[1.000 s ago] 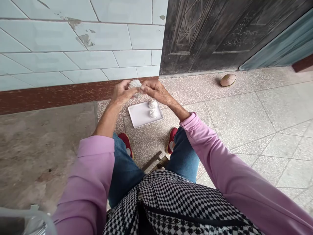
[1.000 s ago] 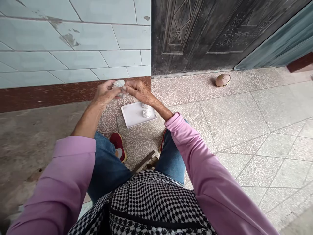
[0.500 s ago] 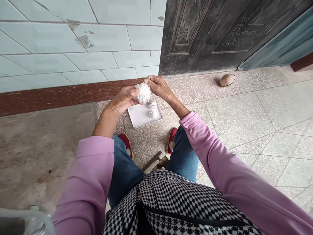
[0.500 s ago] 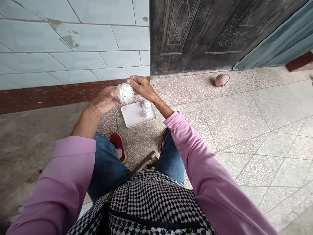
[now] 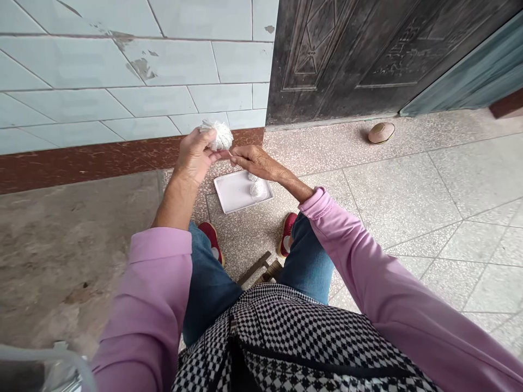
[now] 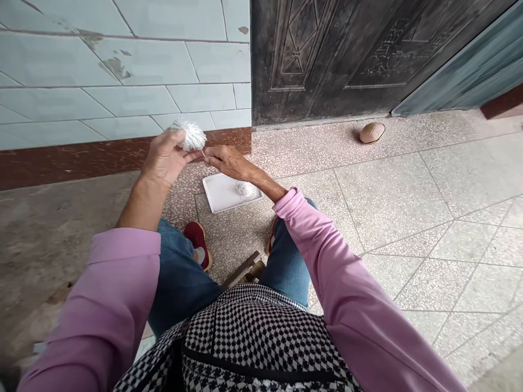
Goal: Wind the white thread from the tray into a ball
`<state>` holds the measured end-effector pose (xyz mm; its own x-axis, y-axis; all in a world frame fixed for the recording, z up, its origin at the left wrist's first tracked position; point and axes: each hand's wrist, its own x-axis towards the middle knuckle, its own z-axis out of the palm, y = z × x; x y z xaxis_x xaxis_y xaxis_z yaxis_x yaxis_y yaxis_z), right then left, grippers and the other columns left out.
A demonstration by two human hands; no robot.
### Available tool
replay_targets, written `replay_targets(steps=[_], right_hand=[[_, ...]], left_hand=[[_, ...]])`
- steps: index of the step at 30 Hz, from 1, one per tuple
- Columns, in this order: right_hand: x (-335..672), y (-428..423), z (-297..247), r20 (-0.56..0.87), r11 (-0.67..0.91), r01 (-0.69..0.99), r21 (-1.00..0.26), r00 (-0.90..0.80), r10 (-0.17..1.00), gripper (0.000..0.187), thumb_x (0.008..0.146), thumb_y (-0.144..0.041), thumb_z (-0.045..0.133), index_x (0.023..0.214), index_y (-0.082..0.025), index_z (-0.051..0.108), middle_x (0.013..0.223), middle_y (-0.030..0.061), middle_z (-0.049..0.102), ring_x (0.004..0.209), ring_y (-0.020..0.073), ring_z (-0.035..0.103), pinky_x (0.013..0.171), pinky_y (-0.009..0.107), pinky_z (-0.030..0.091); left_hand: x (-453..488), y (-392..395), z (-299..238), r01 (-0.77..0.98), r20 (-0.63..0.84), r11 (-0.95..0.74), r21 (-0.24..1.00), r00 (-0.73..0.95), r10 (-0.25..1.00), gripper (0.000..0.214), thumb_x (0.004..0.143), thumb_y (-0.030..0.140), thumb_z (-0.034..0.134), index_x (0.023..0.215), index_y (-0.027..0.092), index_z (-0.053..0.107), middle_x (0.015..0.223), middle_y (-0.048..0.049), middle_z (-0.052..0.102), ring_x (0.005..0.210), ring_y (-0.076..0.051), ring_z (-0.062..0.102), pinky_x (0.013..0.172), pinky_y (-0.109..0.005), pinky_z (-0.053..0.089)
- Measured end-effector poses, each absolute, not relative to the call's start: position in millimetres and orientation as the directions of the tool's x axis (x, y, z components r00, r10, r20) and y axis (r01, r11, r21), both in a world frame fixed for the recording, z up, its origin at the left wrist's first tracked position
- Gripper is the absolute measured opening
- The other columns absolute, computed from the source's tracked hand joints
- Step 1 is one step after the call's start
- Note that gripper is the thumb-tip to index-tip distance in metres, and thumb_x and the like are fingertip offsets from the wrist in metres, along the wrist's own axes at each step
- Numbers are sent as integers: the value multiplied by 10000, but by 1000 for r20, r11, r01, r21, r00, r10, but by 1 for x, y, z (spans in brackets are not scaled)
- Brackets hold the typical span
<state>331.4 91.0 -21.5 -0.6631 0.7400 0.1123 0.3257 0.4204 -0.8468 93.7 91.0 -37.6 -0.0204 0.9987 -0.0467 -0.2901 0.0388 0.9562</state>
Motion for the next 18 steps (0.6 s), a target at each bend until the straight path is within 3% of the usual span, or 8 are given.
replay_targets(steps=[4, 8, 11, 14, 16, 18], right_hand=[[330, 84, -9, 112, 324, 238, -916, -623, 775, 502, 1351, -506, 778, 949, -210, 722, 832, -6, 570, 851, 224, 523, 855, 356, 442], [337, 87, 2, 84, 192, 178, -965, -483, 871, 630, 1309, -691, 851, 913, -230, 687, 810, -4, 535, 824, 214, 507, 790, 341, 479], [346, 97, 2, 103, 159, 113, -981, -392, 914, 653, 1348, -715, 787, 933, -236, 629, 796, -19, 505, 762, 189, 453, 723, 317, 478], [351, 106, -4, 104, 150, 105, -983, -354, 929, 647, 1394, -719, 664, 947, -256, 596, 759, -37, 458, 720, 173, 410, 670, 315, 445], [351, 108, -7, 107, 156, 106, -982, -364, 925, 664, 1370, -767, 668, 939, -268, 593, 752, -44, 441, 718, 170, 402, 669, 328, 435], [349, 107, -9, 119, 176, 115, -978, -384, 916, 672, 1333, -793, 729, 930, -270, 604, 750, -47, 428, 742, 175, 407, 699, 339, 443]], left_hand=[[90, 92, -41, -85, -65, 63, 994, -25, 998, 693, 802, 578, 1185, 1254, 249, 776, 1177, -55, 884, 1159, -306, 847, 1033, -479, 722], [100, 83, -30, 106, -107, 100, 989, 69, 992, 665, 783, 534, 1176, 1247, 215, 821, 1103, -78, 874, 1089, -309, 854, 930, -434, 716], [111, 74, -19, 78, -182, 167, 983, 252, 951, 611, 802, 538, 1139, 1229, 199, 864, 1185, -128, 901, 1100, -317, 860, 856, -396, 722], [116, 67, -11, -16, -215, 235, 972, 352, 911, 551, 937, 607, 1095, 1211, 193, 856, 1171, -142, 902, 1135, -331, 843, 872, -424, 741], [117, 64, -10, -27, -222, 252, 967, 383, 897, 559, 977, 658, 1099, 1168, 203, 838, 1088, -134, 881, 1123, -343, 835, 896, -465, 755], [116, 63, -10, -15, -219, 247, 969, 417, 882, 629, 920, 715, 1147, 1132, 208, 839, 1065, -137, 871, 1090, -340, 829, 895, -476, 762]])
